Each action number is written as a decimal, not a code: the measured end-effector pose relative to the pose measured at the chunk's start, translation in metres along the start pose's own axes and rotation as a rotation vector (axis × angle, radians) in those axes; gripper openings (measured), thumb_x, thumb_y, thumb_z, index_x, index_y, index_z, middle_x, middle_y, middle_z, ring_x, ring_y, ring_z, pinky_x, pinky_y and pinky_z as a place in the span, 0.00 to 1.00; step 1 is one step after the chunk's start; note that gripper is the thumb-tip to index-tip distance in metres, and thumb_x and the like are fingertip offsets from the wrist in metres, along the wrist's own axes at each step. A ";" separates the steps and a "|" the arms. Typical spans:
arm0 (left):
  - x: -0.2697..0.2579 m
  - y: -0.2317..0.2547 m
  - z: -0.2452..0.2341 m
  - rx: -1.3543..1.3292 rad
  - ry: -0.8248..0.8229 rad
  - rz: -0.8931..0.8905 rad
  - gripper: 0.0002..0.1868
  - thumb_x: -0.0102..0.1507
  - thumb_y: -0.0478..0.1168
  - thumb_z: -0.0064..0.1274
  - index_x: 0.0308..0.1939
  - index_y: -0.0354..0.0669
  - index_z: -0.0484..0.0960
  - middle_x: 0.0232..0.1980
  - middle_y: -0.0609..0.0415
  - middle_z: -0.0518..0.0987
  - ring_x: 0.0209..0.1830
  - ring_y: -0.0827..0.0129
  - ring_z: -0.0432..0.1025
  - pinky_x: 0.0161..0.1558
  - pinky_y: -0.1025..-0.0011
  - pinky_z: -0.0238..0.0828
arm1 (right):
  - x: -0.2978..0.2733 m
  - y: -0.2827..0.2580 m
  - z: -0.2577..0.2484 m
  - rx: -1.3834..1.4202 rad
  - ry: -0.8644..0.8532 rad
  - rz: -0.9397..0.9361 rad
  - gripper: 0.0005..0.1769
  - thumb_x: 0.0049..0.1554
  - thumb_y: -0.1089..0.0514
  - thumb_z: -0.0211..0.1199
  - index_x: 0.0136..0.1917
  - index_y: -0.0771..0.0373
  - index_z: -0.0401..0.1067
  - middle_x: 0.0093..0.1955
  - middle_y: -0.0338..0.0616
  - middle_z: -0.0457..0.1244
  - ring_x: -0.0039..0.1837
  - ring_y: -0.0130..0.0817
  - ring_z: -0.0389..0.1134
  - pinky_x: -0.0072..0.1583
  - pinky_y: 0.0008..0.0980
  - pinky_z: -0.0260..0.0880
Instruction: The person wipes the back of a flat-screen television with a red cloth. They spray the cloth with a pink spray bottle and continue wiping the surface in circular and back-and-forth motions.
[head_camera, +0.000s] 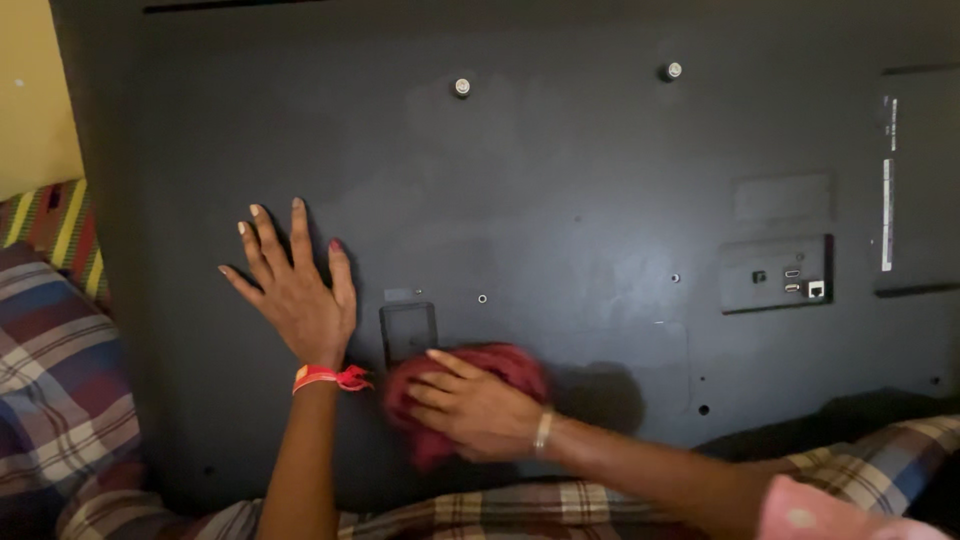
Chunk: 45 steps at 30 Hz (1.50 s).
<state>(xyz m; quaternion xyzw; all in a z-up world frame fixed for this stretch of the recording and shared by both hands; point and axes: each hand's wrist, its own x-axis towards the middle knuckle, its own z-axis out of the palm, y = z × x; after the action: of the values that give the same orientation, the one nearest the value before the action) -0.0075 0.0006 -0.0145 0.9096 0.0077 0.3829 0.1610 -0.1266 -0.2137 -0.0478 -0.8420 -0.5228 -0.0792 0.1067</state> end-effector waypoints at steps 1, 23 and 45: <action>0.000 0.000 -0.001 0.001 0.000 0.002 0.30 0.72 0.52 0.45 0.78 0.51 0.69 0.82 0.38 0.59 0.83 0.43 0.50 0.75 0.31 0.30 | 0.015 -0.003 0.003 0.023 0.009 0.009 0.40 0.42 0.53 0.68 0.67 0.67 0.70 0.71 0.56 0.61 0.76 0.47 0.59 0.81 0.55 0.41; 0.001 -0.002 -0.011 -0.191 -0.036 -0.036 0.28 0.74 0.54 0.40 0.78 0.55 0.68 0.83 0.43 0.57 0.84 0.46 0.48 0.77 0.33 0.25 | 0.070 0.039 -0.025 -0.111 0.183 0.110 0.37 0.47 0.55 0.65 0.69 0.69 0.70 0.69 0.55 0.63 0.75 0.51 0.59 0.81 0.57 0.43; -0.009 -0.011 -0.014 -0.015 -0.124 0.076 0.34 0.72 0.57 0.40 0.80 0.48 0.65 0.83 0.36 0.53 0.84 0.43 0.46 0.77 0.34 0.30 | -0.017 0.119 -0.092 -0.334 0.418 0.404 0.33 0.43 0.57 0.71 0.63 0.65 0.75 0.68 0.55 0.64 0.73 0.52 0.62 0.80 0.53 0.48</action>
<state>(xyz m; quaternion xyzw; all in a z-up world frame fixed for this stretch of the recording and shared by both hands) -0.0226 0.0134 -0.0146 0.9299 -0.0397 0.3318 0.1534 -0.0295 -0.3034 0.0251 -0.9000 -0.2921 -0.3120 0.0856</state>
